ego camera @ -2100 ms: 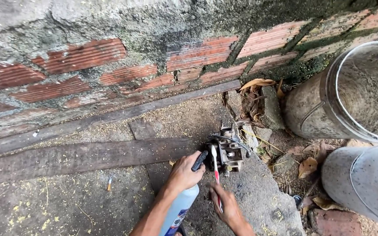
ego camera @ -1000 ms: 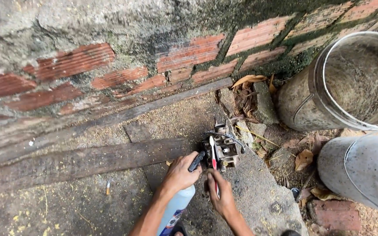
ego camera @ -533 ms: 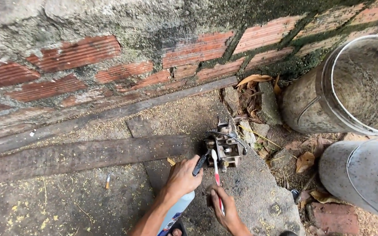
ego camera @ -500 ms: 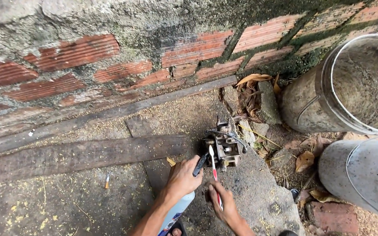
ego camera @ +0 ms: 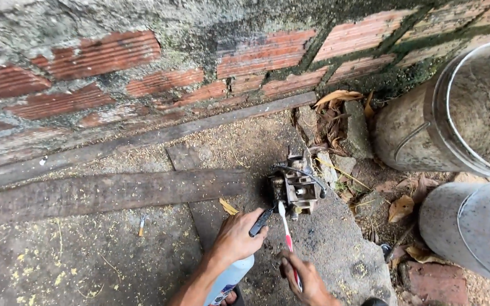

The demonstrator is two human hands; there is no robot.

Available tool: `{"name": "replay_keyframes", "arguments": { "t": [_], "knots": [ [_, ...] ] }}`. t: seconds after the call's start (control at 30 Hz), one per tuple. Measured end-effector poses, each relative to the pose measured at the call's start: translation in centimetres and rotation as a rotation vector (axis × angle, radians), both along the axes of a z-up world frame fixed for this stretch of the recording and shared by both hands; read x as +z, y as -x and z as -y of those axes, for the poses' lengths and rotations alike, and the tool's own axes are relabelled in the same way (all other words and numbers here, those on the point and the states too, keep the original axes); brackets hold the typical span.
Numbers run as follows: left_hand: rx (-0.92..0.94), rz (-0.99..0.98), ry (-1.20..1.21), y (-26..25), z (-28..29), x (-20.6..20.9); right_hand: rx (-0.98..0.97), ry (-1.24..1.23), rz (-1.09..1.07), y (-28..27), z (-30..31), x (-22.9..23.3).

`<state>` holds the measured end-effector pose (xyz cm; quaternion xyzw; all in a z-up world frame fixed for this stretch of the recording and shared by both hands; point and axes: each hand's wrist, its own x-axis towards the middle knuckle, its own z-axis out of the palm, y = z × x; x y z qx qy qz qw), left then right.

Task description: Cleaning a motorcycle engine component using a toothbrush, spray cleaner, and a small scraping tool.

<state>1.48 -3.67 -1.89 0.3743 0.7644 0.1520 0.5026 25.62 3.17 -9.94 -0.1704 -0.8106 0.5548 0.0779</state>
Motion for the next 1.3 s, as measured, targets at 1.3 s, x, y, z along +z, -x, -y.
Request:
{"name": "replay_keyframes", "arguments": {
  "t": [1.3],
  "knots": [
    [0.696, -0.632, -1.069, 12.9, -0.4, 13.7, -0.336, 0.832, -0.039, 2.5, 0.3, -2.3]
  ]
}}
